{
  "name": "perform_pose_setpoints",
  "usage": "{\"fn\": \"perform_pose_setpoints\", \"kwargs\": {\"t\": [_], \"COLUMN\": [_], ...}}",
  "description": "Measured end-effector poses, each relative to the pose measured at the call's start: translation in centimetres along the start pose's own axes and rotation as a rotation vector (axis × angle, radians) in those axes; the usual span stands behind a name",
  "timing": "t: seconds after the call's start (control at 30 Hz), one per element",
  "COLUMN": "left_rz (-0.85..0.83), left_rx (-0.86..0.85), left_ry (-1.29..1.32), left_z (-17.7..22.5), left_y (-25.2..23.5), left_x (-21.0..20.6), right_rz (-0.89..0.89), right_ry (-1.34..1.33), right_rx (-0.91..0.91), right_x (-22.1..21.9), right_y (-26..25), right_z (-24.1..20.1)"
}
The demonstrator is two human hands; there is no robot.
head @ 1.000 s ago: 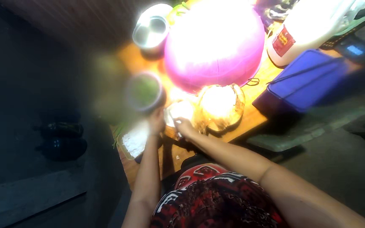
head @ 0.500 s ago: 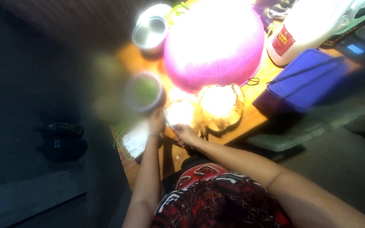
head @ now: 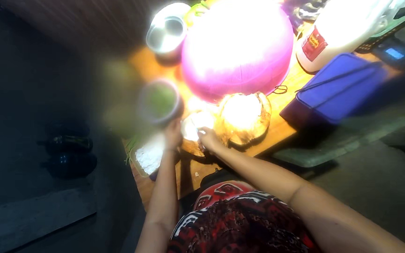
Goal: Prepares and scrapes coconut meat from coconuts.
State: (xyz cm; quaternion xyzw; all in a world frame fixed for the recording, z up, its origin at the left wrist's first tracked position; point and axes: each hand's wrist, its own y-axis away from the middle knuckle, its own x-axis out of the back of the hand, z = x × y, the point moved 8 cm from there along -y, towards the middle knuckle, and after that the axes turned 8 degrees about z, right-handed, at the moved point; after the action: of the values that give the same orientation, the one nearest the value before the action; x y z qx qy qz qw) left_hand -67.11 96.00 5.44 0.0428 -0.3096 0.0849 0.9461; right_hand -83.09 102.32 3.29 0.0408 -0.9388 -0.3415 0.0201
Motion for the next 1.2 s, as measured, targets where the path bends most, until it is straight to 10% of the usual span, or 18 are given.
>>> {"fn": "perform_pose_setpoints", "kwargs": {"t": [1.2], "left_rz": [-0.020], "left_rx": [0.015], "left_ry": [0.053], "left_z": [-0.4], "left_y": [-0.9], "left_x": [-0.1], "right_rz": [-0.180], "right_ry": [0.030], "right_rx": [0.099], "right_x": [-1.4], "right_y": [0.2], "right_z": [-0.2]}}
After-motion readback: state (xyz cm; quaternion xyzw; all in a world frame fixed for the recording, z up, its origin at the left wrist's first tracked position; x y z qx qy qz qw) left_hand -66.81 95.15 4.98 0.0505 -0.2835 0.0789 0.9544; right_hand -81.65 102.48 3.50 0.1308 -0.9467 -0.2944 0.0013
